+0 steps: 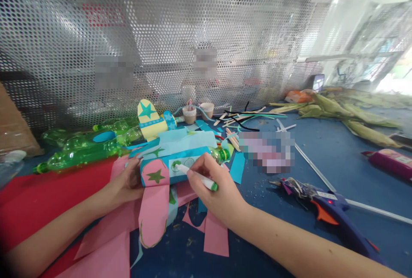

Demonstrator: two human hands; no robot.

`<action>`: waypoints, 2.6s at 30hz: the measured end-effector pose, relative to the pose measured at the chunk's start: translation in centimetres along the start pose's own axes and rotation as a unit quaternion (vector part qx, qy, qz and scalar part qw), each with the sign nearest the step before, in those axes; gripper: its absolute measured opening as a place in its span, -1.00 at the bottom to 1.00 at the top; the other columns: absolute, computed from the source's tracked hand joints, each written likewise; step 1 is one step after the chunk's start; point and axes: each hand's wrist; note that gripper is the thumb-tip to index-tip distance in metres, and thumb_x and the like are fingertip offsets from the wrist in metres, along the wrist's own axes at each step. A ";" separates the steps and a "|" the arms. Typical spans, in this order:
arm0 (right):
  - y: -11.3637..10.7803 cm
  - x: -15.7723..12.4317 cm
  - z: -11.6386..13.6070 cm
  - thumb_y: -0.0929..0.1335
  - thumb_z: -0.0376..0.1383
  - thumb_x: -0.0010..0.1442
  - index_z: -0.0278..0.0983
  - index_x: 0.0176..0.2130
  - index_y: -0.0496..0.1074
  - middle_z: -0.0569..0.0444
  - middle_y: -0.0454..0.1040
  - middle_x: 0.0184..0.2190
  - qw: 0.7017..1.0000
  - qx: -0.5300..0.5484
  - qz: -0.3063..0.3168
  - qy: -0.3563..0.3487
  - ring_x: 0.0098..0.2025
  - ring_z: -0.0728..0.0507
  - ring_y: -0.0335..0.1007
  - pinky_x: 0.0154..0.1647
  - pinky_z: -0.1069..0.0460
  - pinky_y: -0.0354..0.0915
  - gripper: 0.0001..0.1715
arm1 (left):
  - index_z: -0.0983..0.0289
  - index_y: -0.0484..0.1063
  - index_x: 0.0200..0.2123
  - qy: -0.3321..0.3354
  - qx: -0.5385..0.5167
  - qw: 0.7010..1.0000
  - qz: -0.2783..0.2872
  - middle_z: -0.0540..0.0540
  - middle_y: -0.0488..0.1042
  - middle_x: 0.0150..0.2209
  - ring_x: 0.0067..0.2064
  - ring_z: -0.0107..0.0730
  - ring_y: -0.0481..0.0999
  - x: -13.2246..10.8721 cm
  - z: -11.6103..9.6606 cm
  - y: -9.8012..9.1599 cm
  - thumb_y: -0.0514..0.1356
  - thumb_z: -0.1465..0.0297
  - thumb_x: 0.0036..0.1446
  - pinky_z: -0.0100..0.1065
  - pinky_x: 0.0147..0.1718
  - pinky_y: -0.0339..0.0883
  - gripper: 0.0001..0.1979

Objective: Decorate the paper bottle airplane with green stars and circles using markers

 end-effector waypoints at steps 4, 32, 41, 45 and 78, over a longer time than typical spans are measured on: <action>0.0 0.1 -0.1 0.28 -0.29 0.29 -0.21 -0.39 0.22 0.19 0.26 -0.51 1.000 0.011 0.018 0.001 -0.51 -0.01 0.16 -0.48 0.05 0.13 -0.81 | -0.02 -0.04 0.30 0.000 0.000 1.000 -0.005 0.23 0.19 0.33 0.31 0.11 0.24 0.0 -0.1 0.0 0.42 0.30 0.03 0.09 0.20 0.25 -0.11; 0.0 0.0 0.0 0.27 -0.28 0.27 -0.19 -0.42 0.18 0.20 0.21 -0.54 1.000 0.007 0.008 0.007 -0.52 -0.02 0.14 -0.49 0.05 0.11 -0.78 | -0.03 -0.03 0.28 -0.002 0.002 1.000 -0.001 0.20 0.20 0.32 0.30 0.09 0.26 0.0 -0.1 0.0 0.42 0.28 0.04 0.06 0.20 0.24 -0.13; 0.0 0.0 0.1 0.26 -0.29 0.27 -0.19 -0.43 0.16 0.19 0.23 -0.55 1.000 -0.002 0.006 0.016 -0.52 -0.02 0.15 -0.48 0.04 0.13 -0.77 | -0.07 0.01 0.26 0.004 0.017 1.000 -0.007 0.15 0.27 0.25 0.24 0.05 0.33 0.0 0.4 -0.3 0.43 0.26 0.02 0.03 0.16 0.30 -0.15; 0.0 0.0 0.0 0.26 -0.27 0.27 -0.19 -0.43 0.16 0.19 0.23 -0.54 1.000 -0.002 0.001 0.012 -0.53 -0.01 0.14 -0.48 0.05 0.12 -0.76 | -0.07 0.01 0.27 0.006 0.022 1.000 -0.006 0.14 0.23 0.28 0.26 0.05 0.30 0.0 0.5 -0.4 0.42 0.27 0.03 0.03 0.17 0.29 -0.16; -0.3 0.1 0.0 0.26 -0.32 0.25 -0.20 -0.43 0.19 0.21 0.23 -0.55 1.000 -0.022 -0.021 -0.002 -0.54 -0.01 0.15 -0.50 0.07 0.12 -0.80 | -0.06 -0.05 0.25 0.004 0.016 1.000 -0.005 0.18 0.22 0.30 0.29 0.06 0.28 0.0 0.4 -0.3 0.43 0.27 0.01 0.05 0.18 0.26 -0.12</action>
Point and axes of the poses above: each hand's wrist, its own x-axis towards the middle knuckle, its own y-axis out of the palm, z = x × y
